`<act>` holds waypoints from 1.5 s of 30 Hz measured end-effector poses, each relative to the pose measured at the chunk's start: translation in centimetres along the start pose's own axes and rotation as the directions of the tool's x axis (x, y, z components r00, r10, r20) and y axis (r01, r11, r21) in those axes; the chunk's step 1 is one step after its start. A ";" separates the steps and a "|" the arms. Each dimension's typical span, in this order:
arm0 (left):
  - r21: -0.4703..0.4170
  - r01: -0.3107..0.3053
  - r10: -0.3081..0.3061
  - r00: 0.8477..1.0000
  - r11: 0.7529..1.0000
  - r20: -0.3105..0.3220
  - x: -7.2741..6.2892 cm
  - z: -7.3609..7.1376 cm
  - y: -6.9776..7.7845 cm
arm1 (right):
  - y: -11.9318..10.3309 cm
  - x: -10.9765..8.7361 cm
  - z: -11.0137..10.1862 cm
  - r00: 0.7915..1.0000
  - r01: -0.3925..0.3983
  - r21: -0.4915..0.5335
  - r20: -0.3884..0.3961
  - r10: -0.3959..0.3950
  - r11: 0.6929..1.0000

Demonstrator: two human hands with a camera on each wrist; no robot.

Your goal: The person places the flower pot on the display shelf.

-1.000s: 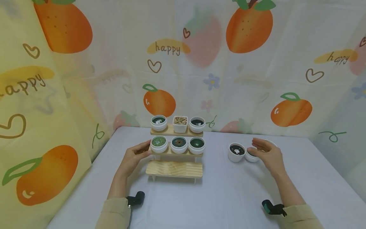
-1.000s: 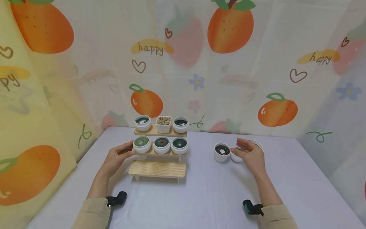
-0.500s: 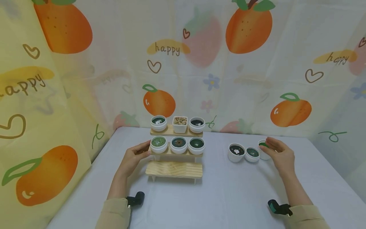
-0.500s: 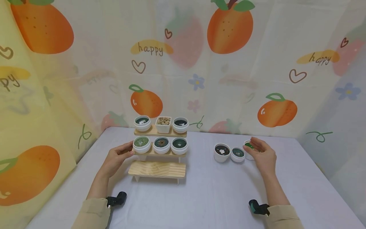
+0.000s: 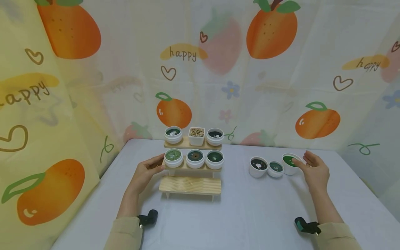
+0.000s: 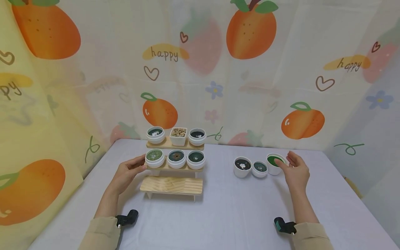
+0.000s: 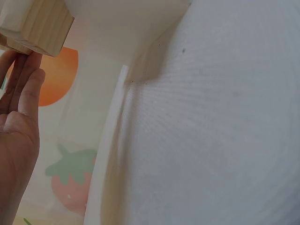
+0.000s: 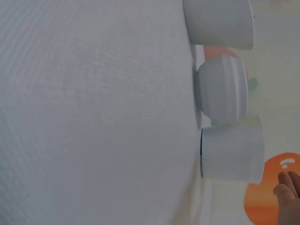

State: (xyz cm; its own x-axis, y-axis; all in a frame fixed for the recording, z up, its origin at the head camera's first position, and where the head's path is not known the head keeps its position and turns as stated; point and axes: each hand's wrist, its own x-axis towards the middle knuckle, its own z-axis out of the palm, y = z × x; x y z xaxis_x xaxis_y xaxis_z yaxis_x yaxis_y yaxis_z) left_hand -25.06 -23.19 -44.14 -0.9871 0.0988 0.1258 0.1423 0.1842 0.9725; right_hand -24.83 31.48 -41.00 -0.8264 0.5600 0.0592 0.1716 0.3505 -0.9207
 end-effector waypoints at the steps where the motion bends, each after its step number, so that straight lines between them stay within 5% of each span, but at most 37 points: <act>1: -0.003 -0.001 0.001 1.000 1.000 0.001 0.0 0.0 0.0 | 0.1 0.0 0.0 1.000 -0.002 -0.013 0.010 0.002 1.000; 11: -0.002 0.003 -0.003 1.000 1.000 0.002 0.0 0.0 -0.1 | 1.3 0.8 0.5 0.990 -0.003 -0.111 0.138 0.018 0.994; 45: -0.018 0.008 -0.008 1.000 1.000 0.003 0.1 0.0 -0.1 | 1.8 1.7 1.0 0.979 0.042 -0.228 0.204 0.006 0.973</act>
State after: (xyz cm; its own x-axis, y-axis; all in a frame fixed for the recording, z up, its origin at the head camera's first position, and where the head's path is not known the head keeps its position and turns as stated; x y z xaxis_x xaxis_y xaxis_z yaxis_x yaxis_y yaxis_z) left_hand -25.13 -23.18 -44.27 -0.9880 0.0999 0.1176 0.1332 0.1674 0.9768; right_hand -26.45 32.27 -42.99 -0.9173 0.3974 -0.0259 0.2548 0.5358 -0.8049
